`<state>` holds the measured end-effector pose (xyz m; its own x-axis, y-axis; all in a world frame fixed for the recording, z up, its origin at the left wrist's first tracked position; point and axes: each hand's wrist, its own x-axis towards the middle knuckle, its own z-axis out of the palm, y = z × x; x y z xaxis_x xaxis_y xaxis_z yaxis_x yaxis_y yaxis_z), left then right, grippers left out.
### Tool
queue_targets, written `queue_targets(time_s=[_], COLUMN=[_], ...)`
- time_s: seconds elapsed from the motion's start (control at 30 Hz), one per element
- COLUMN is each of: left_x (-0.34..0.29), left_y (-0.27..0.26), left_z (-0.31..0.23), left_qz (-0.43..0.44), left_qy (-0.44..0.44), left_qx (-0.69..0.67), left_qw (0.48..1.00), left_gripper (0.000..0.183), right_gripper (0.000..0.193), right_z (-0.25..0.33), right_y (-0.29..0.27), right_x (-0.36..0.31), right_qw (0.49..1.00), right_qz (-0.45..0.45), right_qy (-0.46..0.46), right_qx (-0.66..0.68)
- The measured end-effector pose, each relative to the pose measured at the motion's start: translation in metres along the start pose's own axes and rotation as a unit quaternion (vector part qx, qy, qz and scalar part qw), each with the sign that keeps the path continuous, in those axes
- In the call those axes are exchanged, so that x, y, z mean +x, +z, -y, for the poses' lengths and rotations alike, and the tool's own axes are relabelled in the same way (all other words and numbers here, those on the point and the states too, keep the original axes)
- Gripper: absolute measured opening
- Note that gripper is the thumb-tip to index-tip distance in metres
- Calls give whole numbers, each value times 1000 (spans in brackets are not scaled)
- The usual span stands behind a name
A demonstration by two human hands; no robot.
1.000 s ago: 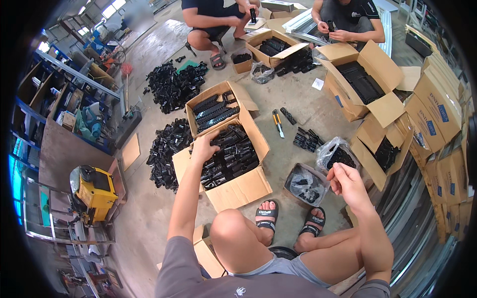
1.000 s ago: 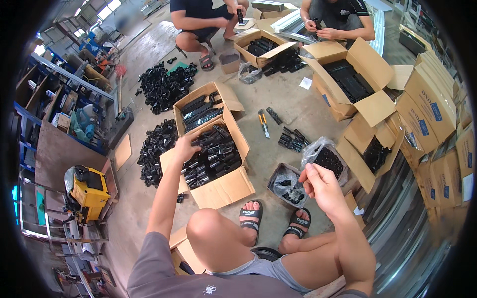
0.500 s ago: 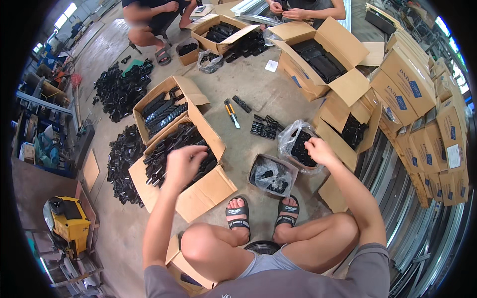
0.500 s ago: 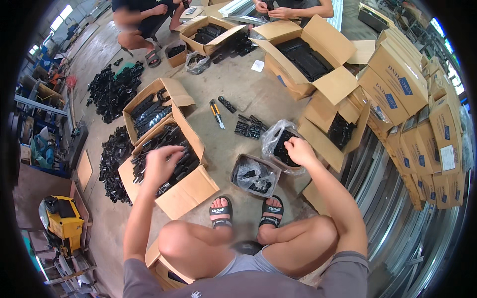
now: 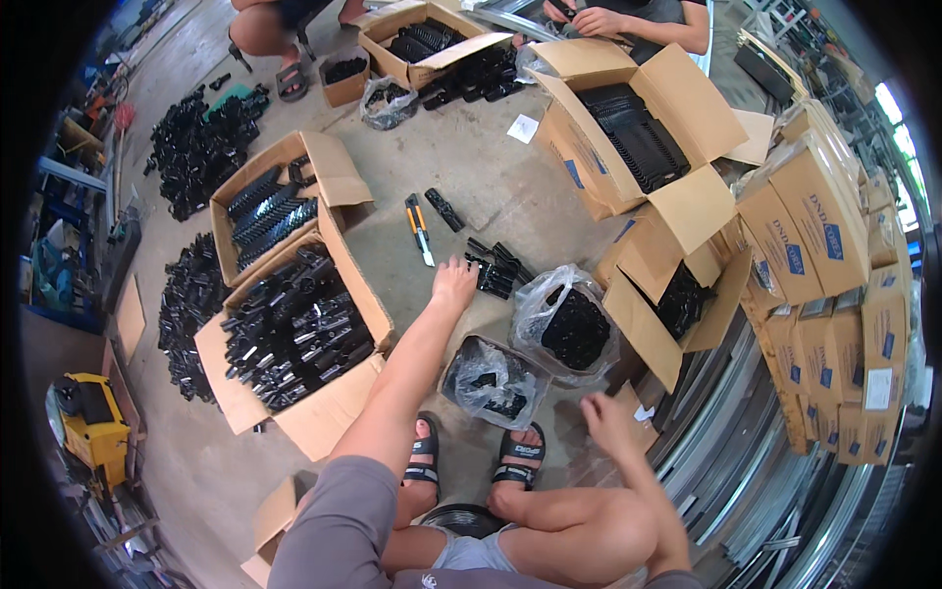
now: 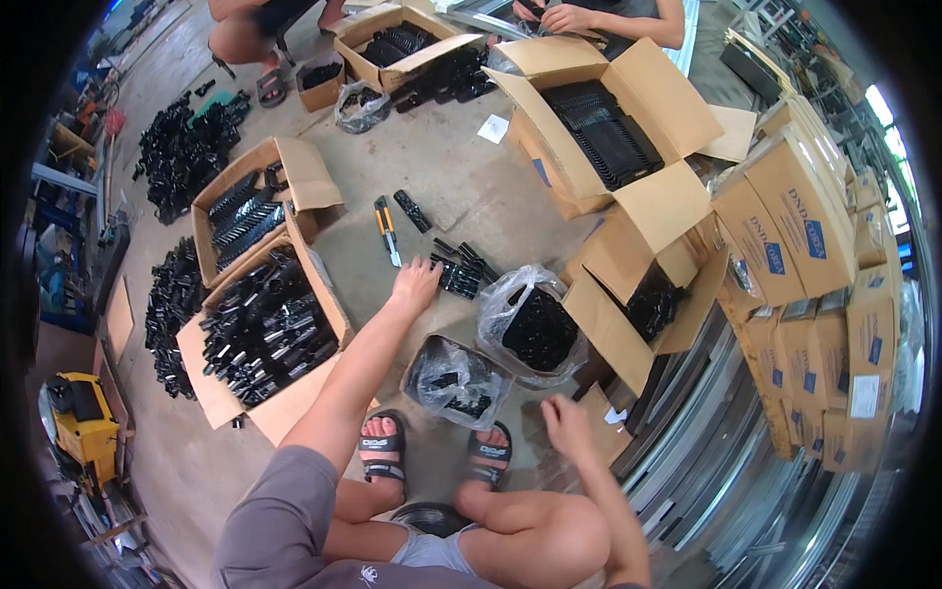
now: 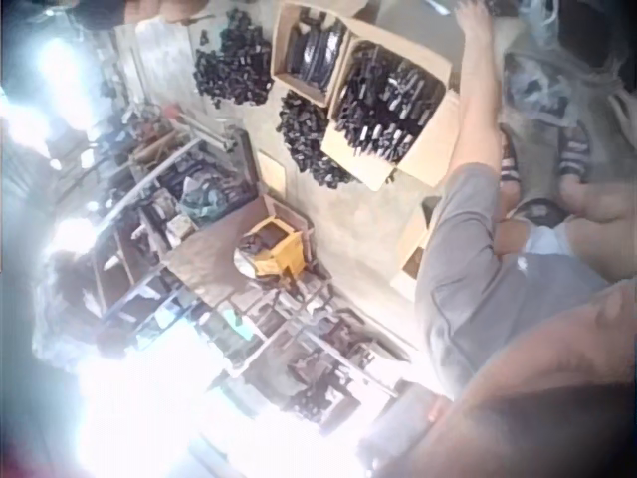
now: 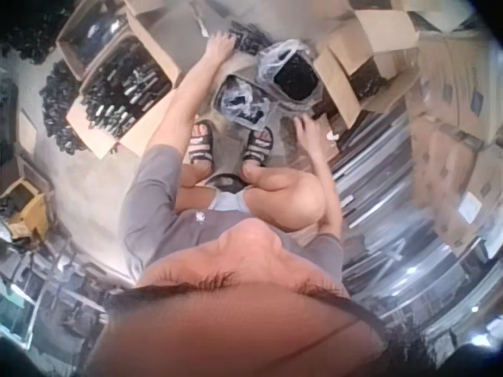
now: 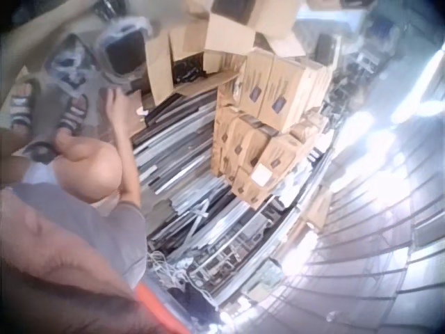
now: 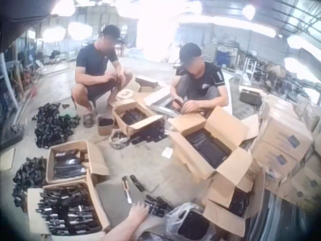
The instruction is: The person picks up and holds a small black cylindrical plastic part, turning it over in their hands while other people work on similar parts nearby on the floor.
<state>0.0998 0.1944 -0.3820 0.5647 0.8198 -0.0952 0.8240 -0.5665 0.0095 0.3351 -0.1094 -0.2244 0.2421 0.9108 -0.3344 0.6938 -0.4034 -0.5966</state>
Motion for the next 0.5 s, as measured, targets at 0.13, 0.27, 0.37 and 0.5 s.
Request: queue_targets(time_s=[0.13,0.27,0.37,0.5], left_x=[23,30,30,9], left_y=[20,16,10,-8], left_z=[-1,11,18,24], left_qz=[15,-44,-8,48], left_qy=[68,122,170,137], left_qx=[7,4,39,-2], left_qw=[998,992,985,989], left_gripper=[21,17,14,13], right_gripper=[24,24,25,25], right_z=[-46,-59,-65,-58], right_y=[42,60,65,58], right_x=[-47,-64,-56,-45], right_qw=[994,971,967,973], right_qz=[5,37,37,20], right_qy=[86,174,191,159], right_qx=[74,159,164,169])
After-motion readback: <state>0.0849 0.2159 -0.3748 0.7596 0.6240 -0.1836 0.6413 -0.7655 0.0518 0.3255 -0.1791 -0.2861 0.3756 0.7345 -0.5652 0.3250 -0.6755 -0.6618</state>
